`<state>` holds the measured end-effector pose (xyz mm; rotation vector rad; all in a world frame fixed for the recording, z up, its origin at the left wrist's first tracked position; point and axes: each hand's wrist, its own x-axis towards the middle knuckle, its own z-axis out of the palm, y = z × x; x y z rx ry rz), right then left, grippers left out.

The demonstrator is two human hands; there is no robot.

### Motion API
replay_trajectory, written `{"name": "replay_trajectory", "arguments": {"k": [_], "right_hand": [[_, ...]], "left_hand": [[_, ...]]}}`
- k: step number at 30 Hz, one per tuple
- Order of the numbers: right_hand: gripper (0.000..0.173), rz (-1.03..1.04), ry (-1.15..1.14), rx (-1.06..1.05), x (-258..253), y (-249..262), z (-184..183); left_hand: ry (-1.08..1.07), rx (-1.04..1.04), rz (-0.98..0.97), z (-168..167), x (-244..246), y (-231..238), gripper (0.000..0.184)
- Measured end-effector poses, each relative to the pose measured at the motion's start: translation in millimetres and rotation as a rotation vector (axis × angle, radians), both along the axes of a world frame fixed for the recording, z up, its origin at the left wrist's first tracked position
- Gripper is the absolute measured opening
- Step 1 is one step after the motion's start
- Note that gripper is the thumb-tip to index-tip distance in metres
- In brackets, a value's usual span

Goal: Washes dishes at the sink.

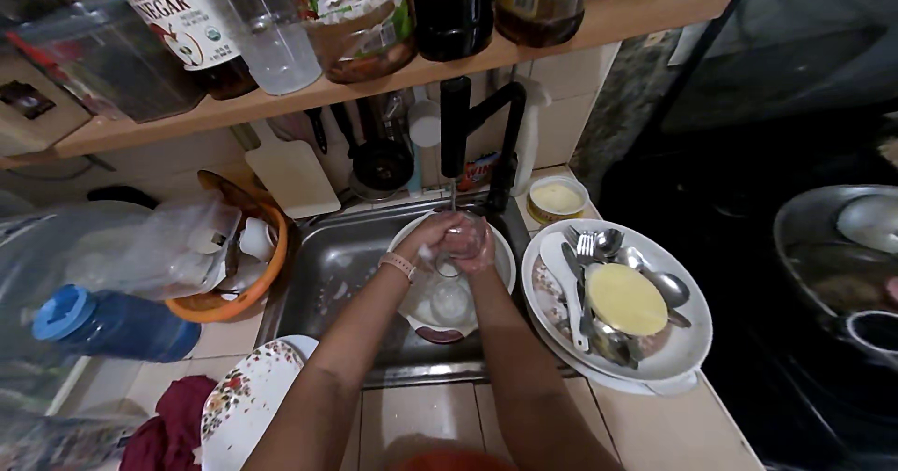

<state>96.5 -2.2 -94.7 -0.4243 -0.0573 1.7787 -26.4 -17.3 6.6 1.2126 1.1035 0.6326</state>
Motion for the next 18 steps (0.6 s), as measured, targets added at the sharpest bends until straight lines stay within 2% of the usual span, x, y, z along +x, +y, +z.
{"name": "replay_trajectory", "arguments": {"k": [5, 7, 9, 12, 15, 18], "right_hand": [[0.074, 0.141, -0.065, -0.039, 2, -3, 15], [0.084, 0.163, -0.144, -0.027, 3, -3, 16], [0.086, 0.174, -0.17, -0.023, 3, -5, 16], [0.073, 0.128, -0.152, -0.049, 1, -13, 21], [0.057, 0.06, -0.028, -0.036, -3, -21, 26], [0.046, -0.017, 0.025, 0.023, -7, -27, 30]], "left_hand": [[-0.309, -0.261, 0.376, 2, 9, 4, 0.034], [-0.315, -0.283, 0.44, -3, 8, 7, 0.04], [-0.274, -0.279, 0.46, -8, 5, 6, 0.042], [-0.239, -0.266, 0.459, -10, 0, 4, 0.04], [-0.361, -0.291, 0.429, -29, -7, 16, 0.032], [-0.46, -0.368, 0.549, -34, -1, 31, 0.032]]}}
